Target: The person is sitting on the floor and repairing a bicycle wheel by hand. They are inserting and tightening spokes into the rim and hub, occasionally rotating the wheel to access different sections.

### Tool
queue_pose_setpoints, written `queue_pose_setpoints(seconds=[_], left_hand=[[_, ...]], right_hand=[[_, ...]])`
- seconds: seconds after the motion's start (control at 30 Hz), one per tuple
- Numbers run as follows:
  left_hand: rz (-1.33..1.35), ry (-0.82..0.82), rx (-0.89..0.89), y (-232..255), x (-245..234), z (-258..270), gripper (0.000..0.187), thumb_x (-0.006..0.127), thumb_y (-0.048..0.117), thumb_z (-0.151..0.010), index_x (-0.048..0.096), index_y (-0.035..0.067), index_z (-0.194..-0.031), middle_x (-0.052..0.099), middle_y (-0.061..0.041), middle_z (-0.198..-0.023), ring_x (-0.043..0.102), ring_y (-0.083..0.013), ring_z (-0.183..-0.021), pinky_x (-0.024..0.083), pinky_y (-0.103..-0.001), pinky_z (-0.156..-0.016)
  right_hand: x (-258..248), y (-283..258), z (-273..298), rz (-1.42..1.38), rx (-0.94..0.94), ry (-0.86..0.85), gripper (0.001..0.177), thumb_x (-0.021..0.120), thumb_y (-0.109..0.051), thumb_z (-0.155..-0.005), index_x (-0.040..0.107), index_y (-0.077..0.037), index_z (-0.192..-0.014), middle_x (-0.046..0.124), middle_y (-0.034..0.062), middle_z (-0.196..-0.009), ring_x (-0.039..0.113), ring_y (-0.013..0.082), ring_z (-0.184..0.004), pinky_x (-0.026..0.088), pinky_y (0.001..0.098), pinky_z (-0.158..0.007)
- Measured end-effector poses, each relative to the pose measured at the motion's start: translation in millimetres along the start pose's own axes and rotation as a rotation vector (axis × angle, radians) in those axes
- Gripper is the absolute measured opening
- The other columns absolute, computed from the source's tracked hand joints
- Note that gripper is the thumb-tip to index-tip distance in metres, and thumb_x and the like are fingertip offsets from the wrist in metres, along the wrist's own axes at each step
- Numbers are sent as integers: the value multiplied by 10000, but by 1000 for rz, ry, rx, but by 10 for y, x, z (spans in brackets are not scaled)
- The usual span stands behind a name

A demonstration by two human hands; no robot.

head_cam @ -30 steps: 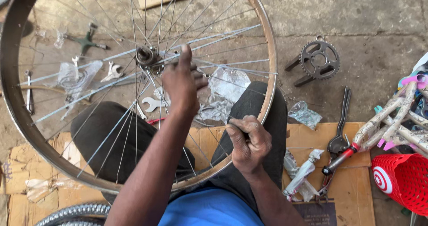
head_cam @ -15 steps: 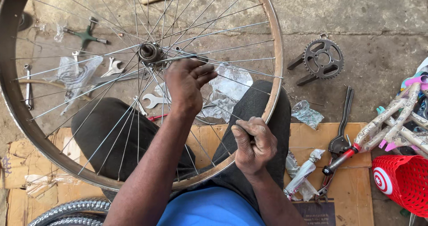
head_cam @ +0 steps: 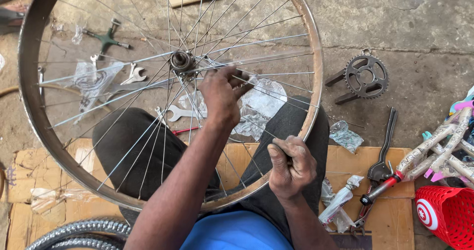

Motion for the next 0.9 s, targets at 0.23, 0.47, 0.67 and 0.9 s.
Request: queue_pose_setpoints(seconds=[0.23,0.47,0.67,0.9], left_hand=[[104,15,34,19,-31,-120,165,678,104,-917,565,-3,-970,634,-110,-783,681,-230,-630,616,-378,-576],[148,44,76,-69,-66,-143,149,680,66,-912,594,19,-1023,673,-87,-832,713,-222,-729,637,-392,-648],[210,23,79,9,1,-270,132,676,40,-887,651,40,-1016,739,-130,-970,729,-267,-932,618,-427,-778],[343,-309,-33,98,20,-110,293,528,325,-1001,552,35,-973,717,-170,-974,712,-309,-1033,606,-523,-879]], right_hand=[[42,37,-11,-29,68,-26,117,766,-45,-954,668,2,-1000,671,60,-884,581,82,-741,474,217,-622],[61,70,-18,-40,96,-28,118,772,-49,-937,687,10,-992,664,47,-848,559,62,-703,451,213,-598],[84,-6,-44,-10,41,-64,119,771,-57,-974,688,8,-1029,666,60,-905,597,108,-812,489,255,-707],[55,76,15,-48,64,-11,113,764,-64,-956,670,-2,-975,652,49,-845,541,78,-707,423,229,-593]])
Point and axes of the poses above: each hand's wrist, its own z-axis away from the middle knuckle, its own x-axis out of the palm, y = z × x, the point moved 5 cm from there along -z, towards the middle knuckle
